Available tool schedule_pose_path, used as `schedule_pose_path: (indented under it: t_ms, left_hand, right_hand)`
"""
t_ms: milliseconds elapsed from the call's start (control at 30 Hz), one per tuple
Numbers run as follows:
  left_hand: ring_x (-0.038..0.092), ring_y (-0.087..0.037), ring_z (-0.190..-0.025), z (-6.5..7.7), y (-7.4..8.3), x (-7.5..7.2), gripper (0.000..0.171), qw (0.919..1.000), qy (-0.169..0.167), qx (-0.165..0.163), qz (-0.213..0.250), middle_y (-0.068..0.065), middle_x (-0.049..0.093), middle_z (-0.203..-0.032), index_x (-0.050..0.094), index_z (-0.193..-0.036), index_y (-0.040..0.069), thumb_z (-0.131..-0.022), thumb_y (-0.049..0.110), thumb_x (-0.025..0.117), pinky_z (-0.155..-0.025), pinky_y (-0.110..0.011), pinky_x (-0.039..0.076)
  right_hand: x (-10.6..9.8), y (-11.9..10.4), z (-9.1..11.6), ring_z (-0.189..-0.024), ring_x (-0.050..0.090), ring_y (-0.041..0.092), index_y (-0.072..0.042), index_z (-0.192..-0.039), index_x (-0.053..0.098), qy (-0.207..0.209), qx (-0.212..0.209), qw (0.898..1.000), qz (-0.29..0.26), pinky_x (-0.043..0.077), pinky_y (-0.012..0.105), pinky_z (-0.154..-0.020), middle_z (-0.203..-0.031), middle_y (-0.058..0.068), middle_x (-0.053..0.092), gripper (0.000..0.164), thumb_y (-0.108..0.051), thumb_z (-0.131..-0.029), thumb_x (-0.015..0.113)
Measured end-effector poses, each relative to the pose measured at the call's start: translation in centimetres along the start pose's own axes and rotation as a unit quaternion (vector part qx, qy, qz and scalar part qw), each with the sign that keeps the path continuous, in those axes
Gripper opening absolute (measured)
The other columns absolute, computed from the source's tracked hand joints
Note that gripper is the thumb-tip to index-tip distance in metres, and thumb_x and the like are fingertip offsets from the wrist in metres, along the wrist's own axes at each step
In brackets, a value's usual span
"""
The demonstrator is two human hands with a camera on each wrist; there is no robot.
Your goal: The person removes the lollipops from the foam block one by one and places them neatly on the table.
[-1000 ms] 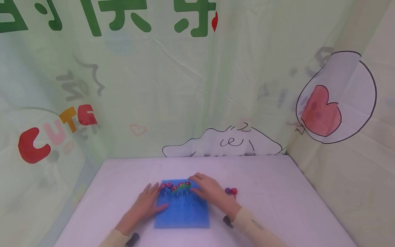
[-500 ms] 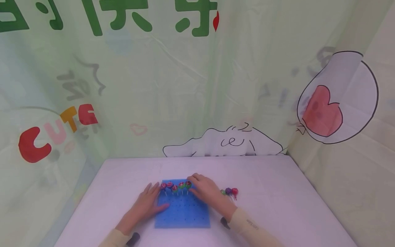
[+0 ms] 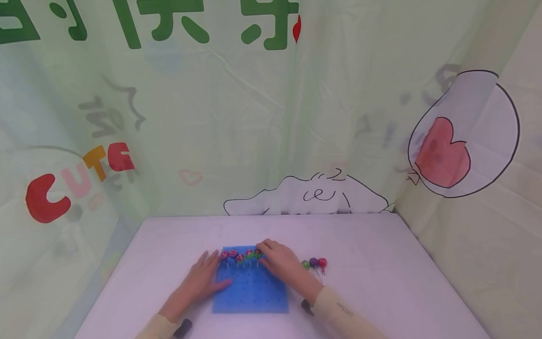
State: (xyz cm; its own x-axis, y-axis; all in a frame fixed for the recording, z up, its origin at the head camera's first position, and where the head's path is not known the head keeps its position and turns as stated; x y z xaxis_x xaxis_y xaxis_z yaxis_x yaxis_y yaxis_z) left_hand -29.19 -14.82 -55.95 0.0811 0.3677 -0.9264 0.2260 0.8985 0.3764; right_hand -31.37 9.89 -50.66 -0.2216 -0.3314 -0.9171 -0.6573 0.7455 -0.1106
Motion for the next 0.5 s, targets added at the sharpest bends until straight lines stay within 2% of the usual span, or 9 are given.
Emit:
schedule_pose_path:
  t_ms: [500]
  left_hand:
    - [0.022, -0.045, -0.152, 0.02, -0.01, 0.08, 0.096, 1.0000, -0.004, -0.005, -0.002, -0.017, 0.035, -0.161, 0.041, -0.153, 0.006, -0.085, 0.069, 0.064, -0.116, -0.067, 0.028]
  right_hand:
    - [-0.16, -0.26, 0.06, -0.096, 0.069, 0.015, -0.014, -0.120, 0.066, 0.016, -0.013, 1.000, 0.016, 0.060, 0.031, -0.082, -0.110, 0.000, 0.069, 0.034, -0.025, -0.090, 0.077]
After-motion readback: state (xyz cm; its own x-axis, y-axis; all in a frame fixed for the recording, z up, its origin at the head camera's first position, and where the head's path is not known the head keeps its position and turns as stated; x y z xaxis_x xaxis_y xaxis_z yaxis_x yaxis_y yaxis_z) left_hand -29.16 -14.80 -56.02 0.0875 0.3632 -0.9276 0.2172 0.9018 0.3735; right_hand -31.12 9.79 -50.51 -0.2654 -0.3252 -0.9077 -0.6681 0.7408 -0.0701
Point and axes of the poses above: each hand's wrist, its own z-axis away from the middle knuckle, its own x-axis out of the palm, y = z × x, the point moved 3 cm from there along -z, towards the middle knuckle
